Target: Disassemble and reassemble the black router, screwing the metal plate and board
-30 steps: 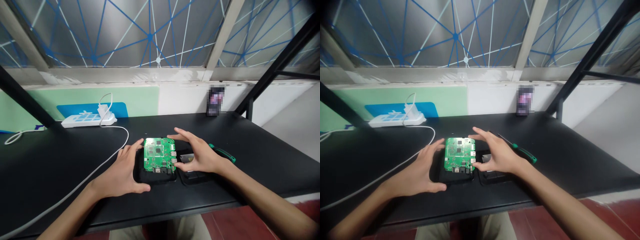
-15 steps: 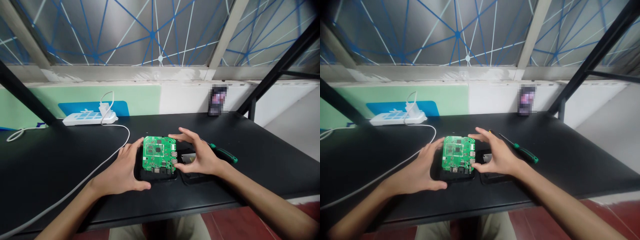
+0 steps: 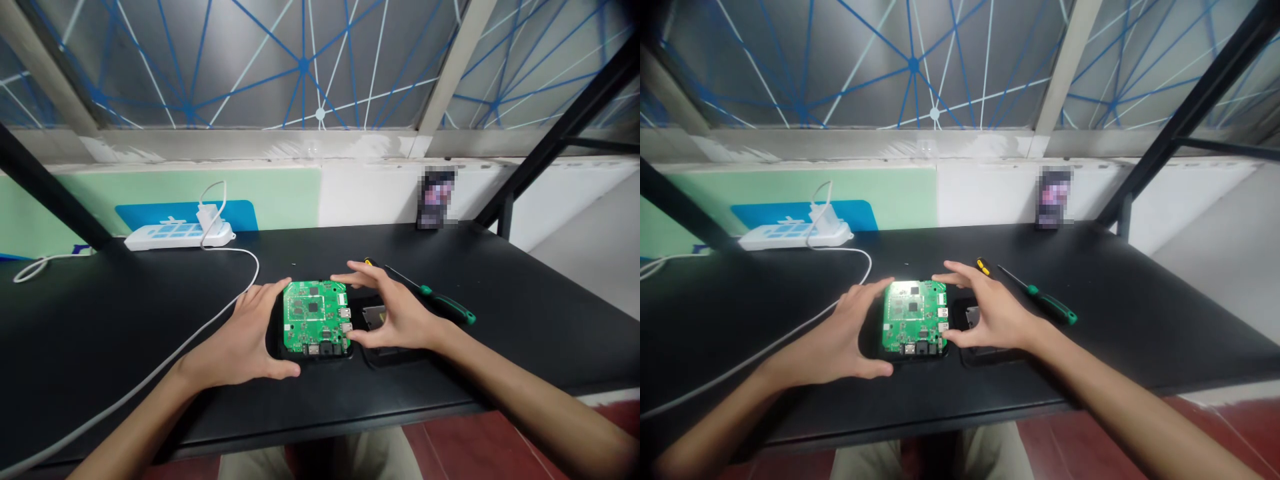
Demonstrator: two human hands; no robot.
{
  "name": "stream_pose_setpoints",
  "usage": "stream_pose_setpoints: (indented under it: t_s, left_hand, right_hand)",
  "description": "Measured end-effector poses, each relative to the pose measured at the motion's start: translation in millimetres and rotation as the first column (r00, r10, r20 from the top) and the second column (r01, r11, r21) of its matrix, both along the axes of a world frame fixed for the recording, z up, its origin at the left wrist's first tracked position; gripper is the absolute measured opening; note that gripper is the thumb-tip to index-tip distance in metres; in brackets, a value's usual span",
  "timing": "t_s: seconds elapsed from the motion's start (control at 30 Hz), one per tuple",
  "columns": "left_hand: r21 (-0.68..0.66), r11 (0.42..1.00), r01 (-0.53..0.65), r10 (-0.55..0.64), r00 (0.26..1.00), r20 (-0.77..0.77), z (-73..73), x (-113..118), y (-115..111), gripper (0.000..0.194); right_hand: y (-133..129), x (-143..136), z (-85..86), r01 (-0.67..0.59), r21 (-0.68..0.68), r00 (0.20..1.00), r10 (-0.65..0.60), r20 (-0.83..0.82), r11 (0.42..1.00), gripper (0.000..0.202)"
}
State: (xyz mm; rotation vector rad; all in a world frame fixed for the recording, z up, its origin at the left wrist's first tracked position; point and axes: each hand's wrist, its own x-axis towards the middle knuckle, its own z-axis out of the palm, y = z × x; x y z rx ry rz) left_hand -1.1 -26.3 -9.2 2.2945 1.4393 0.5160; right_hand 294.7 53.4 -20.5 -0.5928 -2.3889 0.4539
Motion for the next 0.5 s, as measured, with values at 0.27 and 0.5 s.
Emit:
stream_pose_setpoints:
  t_s: [0.27, 0.5]
  left_hand:
    - [-0.023, 0.999, -0.045, 0.045, 0.998, 0.032, -0.6, 2.0, -1.2, 0.101]
    - [0.002, 1.0, -0.03, 0.03, 0.999, 0.017, 0.3, 2.4, -1.0, 0.096]
  right_hand:
    - [-1.1, 1.3, 3.1, 0.006, -0.025, 0.997, -0.004, 0.083, 1.0, 0.099]
    - [-2.4, 0.1, 6.6, 0.019, -0.008, 0.99, -0.018, 0.14, 1.0, 0.096]
